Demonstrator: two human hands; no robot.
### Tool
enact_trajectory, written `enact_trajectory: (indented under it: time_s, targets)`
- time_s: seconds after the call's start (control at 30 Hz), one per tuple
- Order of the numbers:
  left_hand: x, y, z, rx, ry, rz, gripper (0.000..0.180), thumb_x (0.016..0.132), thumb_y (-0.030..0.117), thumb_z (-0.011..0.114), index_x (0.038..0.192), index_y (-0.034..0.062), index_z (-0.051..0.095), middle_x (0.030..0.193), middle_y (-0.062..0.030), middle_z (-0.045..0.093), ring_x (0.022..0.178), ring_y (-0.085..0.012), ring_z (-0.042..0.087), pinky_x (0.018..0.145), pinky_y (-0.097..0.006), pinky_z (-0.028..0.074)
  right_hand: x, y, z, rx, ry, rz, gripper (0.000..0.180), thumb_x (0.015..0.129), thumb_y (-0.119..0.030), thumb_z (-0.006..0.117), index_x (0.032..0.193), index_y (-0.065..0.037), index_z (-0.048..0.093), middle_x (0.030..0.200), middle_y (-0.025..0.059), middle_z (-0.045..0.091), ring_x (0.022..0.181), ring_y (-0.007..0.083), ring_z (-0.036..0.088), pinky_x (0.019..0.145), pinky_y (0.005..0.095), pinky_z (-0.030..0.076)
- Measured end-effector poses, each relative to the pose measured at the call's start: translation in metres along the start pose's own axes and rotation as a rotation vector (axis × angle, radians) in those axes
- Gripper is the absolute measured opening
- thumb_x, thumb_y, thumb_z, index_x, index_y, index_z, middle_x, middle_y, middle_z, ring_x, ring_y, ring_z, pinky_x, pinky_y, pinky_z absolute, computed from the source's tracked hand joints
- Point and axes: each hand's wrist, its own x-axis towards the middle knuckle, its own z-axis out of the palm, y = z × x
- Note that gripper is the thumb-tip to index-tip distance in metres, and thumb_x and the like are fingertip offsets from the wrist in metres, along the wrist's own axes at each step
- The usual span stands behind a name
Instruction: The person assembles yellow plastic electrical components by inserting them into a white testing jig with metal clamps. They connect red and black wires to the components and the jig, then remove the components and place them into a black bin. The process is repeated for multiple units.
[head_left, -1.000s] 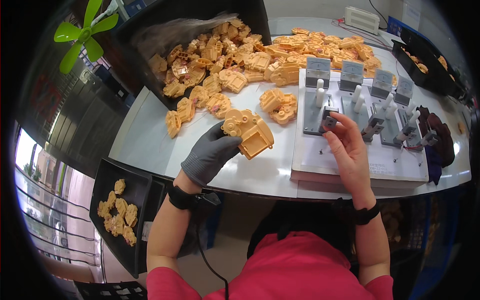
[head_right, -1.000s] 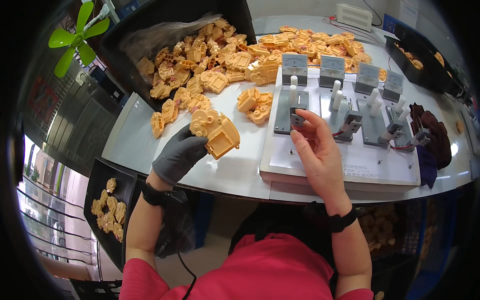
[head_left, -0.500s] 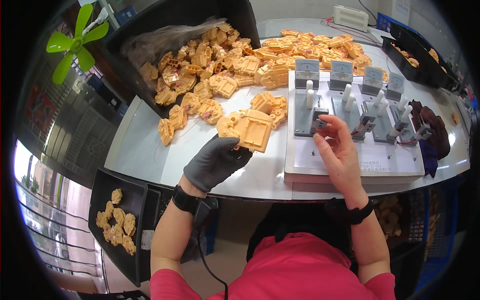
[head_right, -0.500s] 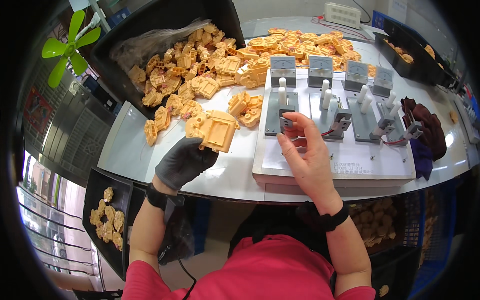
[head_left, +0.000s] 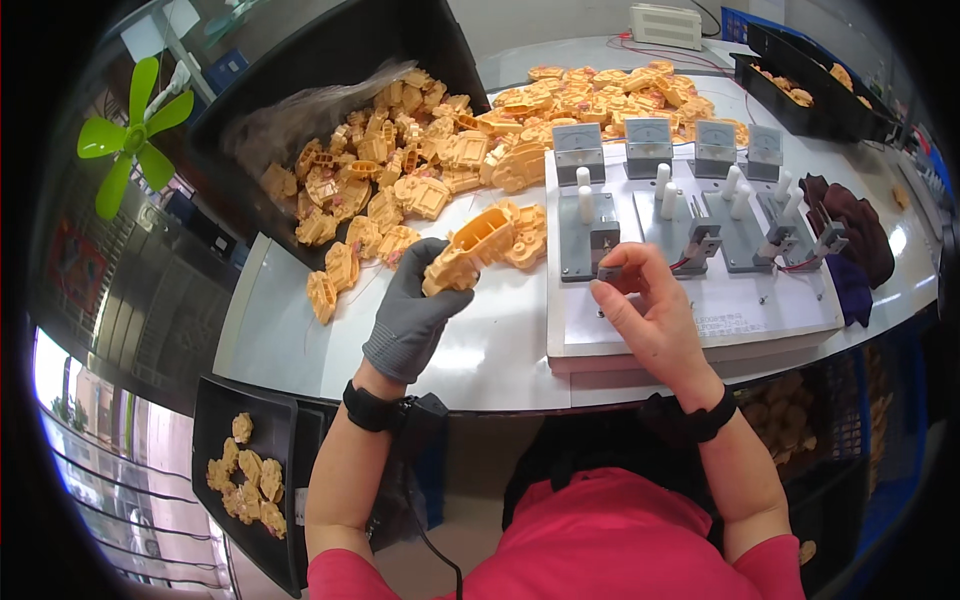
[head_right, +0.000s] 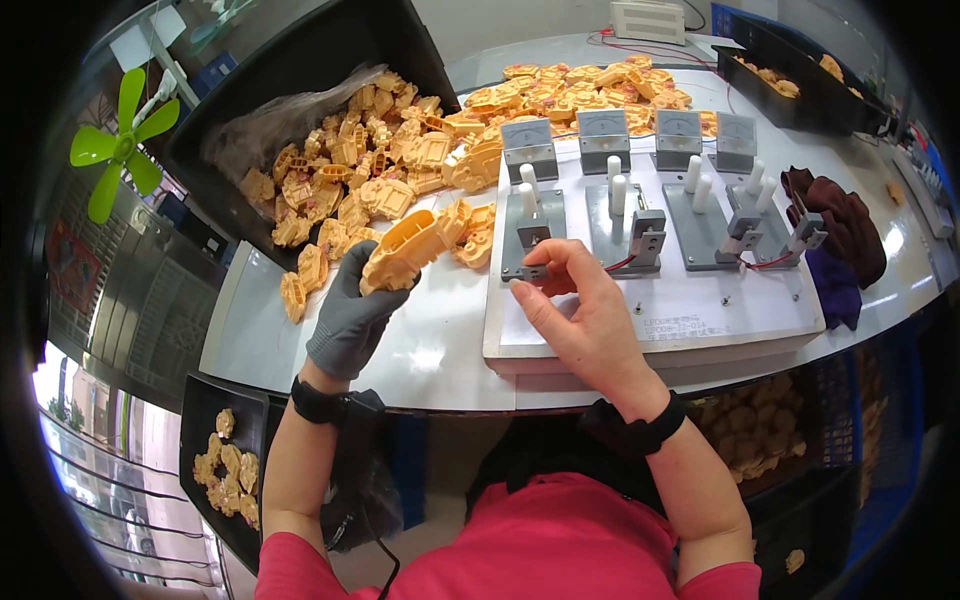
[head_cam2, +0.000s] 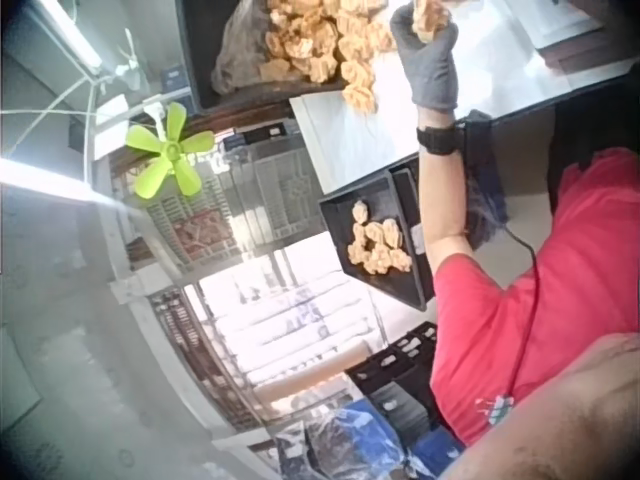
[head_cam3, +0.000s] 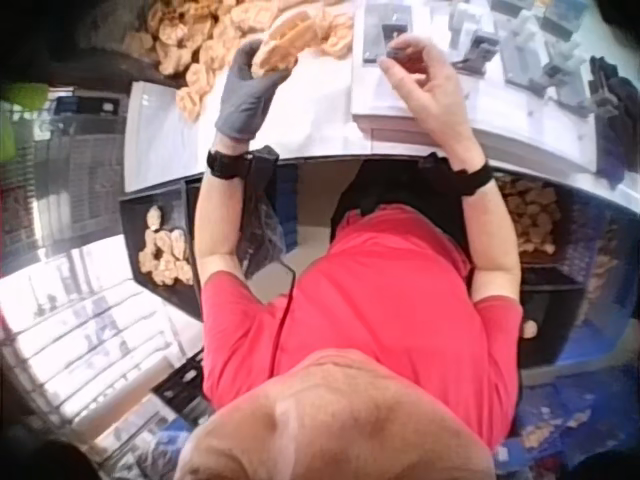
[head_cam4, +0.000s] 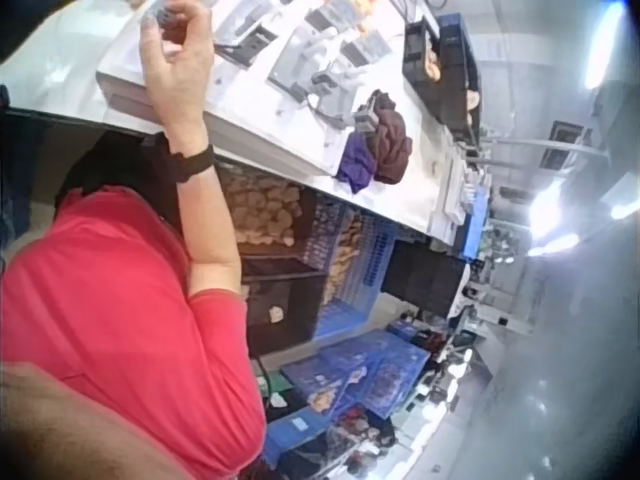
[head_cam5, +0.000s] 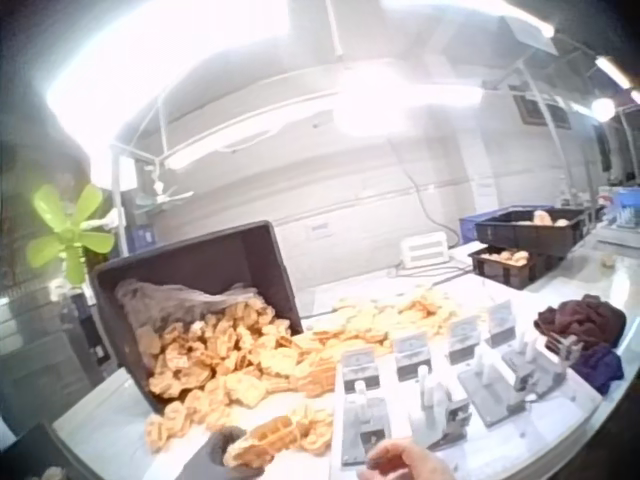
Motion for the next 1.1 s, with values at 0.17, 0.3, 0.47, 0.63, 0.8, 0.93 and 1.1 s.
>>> enact_trajectory:
  time_s: [0.17,0.3,0.47,0.63,0.8,0.93,1.1]
  targets:
    - [0.020,-0.004,-0.007,0.217,0.008,0.152,0.052,0.081,-0.011,0.068,0.125,0.0091,0.049,0.121,-0.0069,0.058,0.111,-0.0195,0.062,0.096,-0.030,0.050,-0.001,-0.001,0.000,-0.021,-0.012,-0.019,0.029,0.090,-0.016,0.072,0.113,-0.005,0.058,0.096,0.0044,0.062,0.087,0.0136,0.060,0.079,0.0285,0.050]
    - [0.036,-0.006,0.000,0.386,0.000,0.265,0.046,0.082,-0.010,0.067,0.121,0.0092,0.051,0.123,-0.0049,0.055,0.111,-0.0170,0.060,0.097,-0.029,0.049,0.000,-0.001,-0.002,-0.049,0.000,-0.057,0.029,0.089,-0.016,0.072,0.112,-0.004,0.059,0.096,0.0065,0.062,0.085,0.0154,0.060,0.078,0.0291,0.050]
    - [0.060,-0.006,0.008,0.601,-0.021,0.380,0.042,0.081,-0.009,0.065,0.117,0.0090,0.054,0.122,-0.0060,0.055,0.111,-0.0185,0.059,0.098,-0.031,0.048,0.000,-0.004,-0.004,-0.065,-0.005,-0.094,0.029,0.089,-0.016,0.072,0.111,-0.004,0.059,0.094,0.0072,0.060,0.085,0.0166,0.059,0.079,0.0301,0.051]
    - [0.109,0.007,0.040,1.177,0.030,0.879,0.037,0.074,-0.012,0.060,0.104,0.0091,0.059,0.117,-0.0121,0.056,0.106,-0.0320,0.060,0.092,-0.037,0.050,0.001,-0.002,-0.003,-0.050,-0.020,-0.110,0.029,0.089,-0.017,0.072,0.111,-0.004,0.059,0.095,0.0071,0.060,0.085,0.0168,0.059,0.079,0.0303,0.051]
    - [0.112,0.017,0.080,1.382,-0.117,0.984,0.031,0.079,-0.004,0.062,0.102,0.0167,0.063,0.118,-0.0100,0.056,0.106,-0.0308,0.062,0.083,-0.040,0.055,0.001,-0.003,-0.003,-0.021,-0.027,-0.117,0.029,0.089,-0.018,0.072,0.112,-0.004,0.059,0.098,0.0077,0.060,0.085,0.0175,0.059,0.079,0.0305,0.051]
    - [0.100,0.023,0.099,1.436,-0.367,1.019,0.035,0.076,-0.011,0.061,0.102,0.0129,0.063,0.123,-0.0115,0.056,0.128,-0.0361,0.051,0.099,-0.042,0.050,0.001,-0.003,-0.004,-0.045,-0.034,-0.125,0.030,0.090,-0.018,0.070,0.113,-0.004,0.059,0.101,0.0085,0.061,0.086,0.0184,0.060,0.078,0.0310,0.050]
    - [0.096,0.012,0.104,1.480,-0.517,0.982,0.051,0.080,-0.005,0.060,0.125,0.0172,0.060,0.137,-0.0100,0.052,0.139,-0.0386,0.040,0.109,-0.043,0.046,-0.001,0.001,0.000,-0.026,-0.031,-0.128,0.030,0.090,-0.018,0.070,0.114,-0.004,0.058,0.101,0.0088,0.061,0.087,0.0193,0.061,0.078,0.0316,0.050]
